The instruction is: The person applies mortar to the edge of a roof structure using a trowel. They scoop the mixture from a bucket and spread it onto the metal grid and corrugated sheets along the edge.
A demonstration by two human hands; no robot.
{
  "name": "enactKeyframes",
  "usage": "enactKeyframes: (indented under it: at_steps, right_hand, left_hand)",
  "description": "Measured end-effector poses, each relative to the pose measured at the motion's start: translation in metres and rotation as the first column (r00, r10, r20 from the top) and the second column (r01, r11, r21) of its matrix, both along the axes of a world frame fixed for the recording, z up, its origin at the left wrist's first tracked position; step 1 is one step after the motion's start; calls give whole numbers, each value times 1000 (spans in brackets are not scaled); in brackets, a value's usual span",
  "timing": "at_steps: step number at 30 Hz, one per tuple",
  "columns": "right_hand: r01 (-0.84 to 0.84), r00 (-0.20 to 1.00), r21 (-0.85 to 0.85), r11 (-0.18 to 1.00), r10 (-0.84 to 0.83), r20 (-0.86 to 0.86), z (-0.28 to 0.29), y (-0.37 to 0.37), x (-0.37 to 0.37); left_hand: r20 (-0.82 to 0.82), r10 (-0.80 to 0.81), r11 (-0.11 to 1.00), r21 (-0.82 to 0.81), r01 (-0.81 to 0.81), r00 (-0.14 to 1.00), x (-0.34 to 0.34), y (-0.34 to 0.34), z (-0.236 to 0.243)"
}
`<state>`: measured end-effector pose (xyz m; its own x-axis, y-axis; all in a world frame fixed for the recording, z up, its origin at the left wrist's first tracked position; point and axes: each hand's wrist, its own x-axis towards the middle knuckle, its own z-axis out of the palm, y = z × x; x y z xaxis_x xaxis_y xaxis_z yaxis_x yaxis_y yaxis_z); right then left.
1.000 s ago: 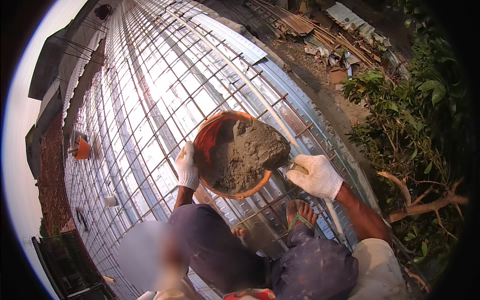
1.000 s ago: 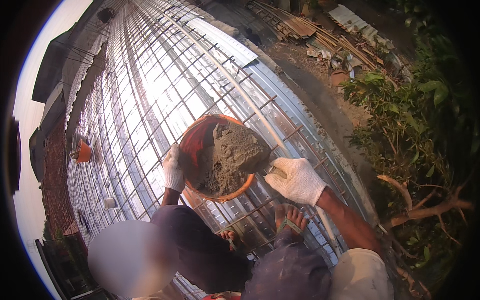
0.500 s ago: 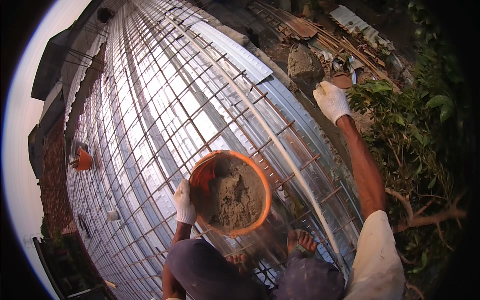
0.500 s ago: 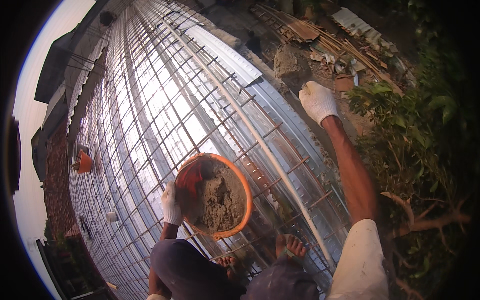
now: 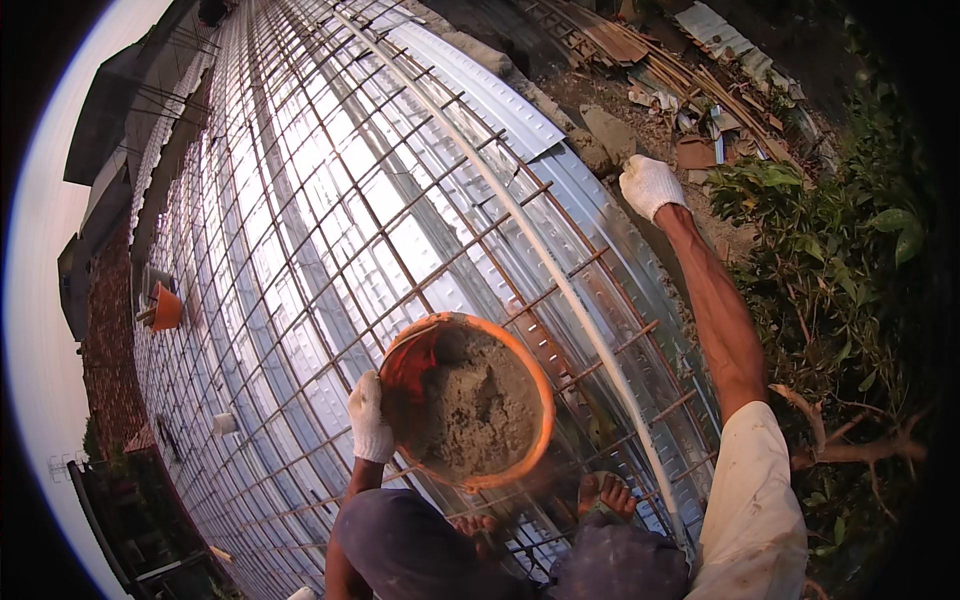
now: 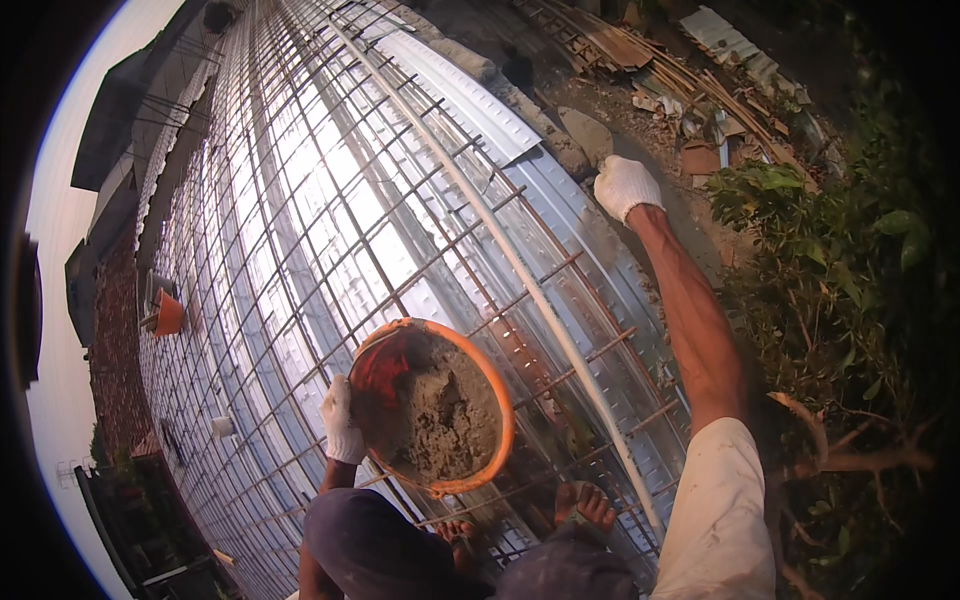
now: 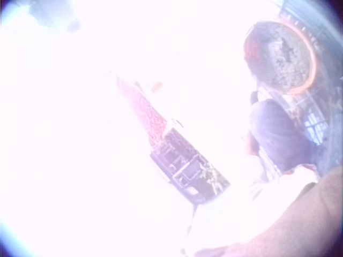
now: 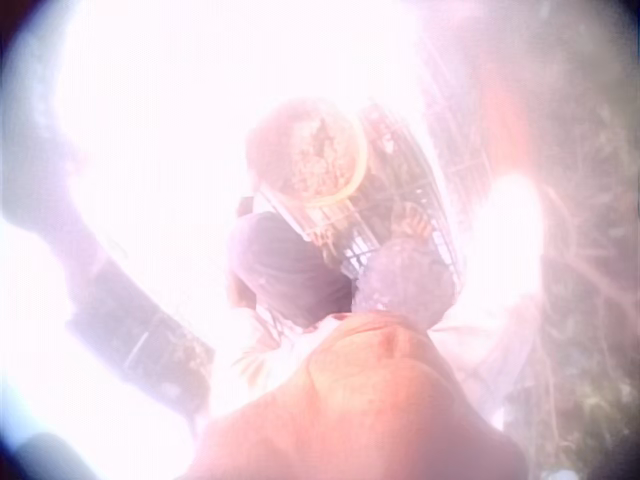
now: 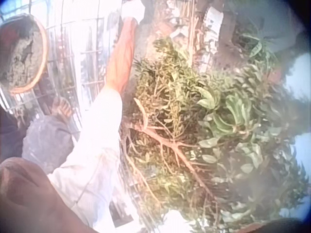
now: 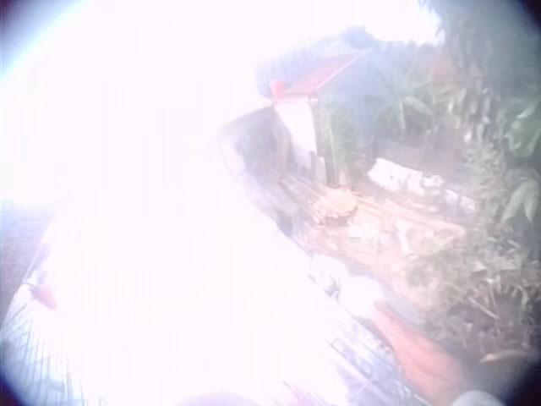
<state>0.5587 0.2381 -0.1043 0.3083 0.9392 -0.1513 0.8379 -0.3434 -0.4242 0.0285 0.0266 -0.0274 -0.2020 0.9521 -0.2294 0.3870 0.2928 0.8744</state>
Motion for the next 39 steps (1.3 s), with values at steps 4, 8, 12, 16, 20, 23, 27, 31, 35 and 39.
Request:
enactKeyframes:
  at_steps: [4,8,12,16,20,23,27,31,35,39]
  right_hand:
    - [-156,985,-215,964,168,39,0,22,-1]
    - [-120,992,-163,979,124,20,-6,14,1]
    - [-44,997,-121,992,35,-75,2,7,4]
    - [-139,990,-221,965,144,3,-3,1,-9]
    - [-68,998,-150,986,66,-23,-4,-11,-19]
    - [-23,998,-86,996,18,-55,-4,-12,-15]
    - [-98,995,-138,985,96,-22,-9,-14,-10]
    - [-130,992,-167,977,128,-24,-3,-14,-20]
    - [79,997,149,986,-76,-26,5,-61,-2]
    - [188,704,114,975,-53,-708,49,-138,-15]
  left_hand:
    - [-32,-26,999,20,27,999,-5,-3,-1]
    - [46,19,1000,4,-19,999,-1,1,-8]
    - [81,31,1000,-5,-31,996,2,1,-4]
    - [162,59,998,-37,-54,985,-6,-2,-6]
    - [141,51,999,-23,-48,989,-15,-1,-8]
    - [153,54,998,-43,-48,987,-6,-3,-3]
    - [174,61,998,-25,-57,983,1,1,-5]
    - [164,47,999,-30,-43,985,-3,-2,-4]
    - [136,14,1000,12,-15,991,12,3,-7]
    - [81,0,999,36,-3,997,8,2,-3]
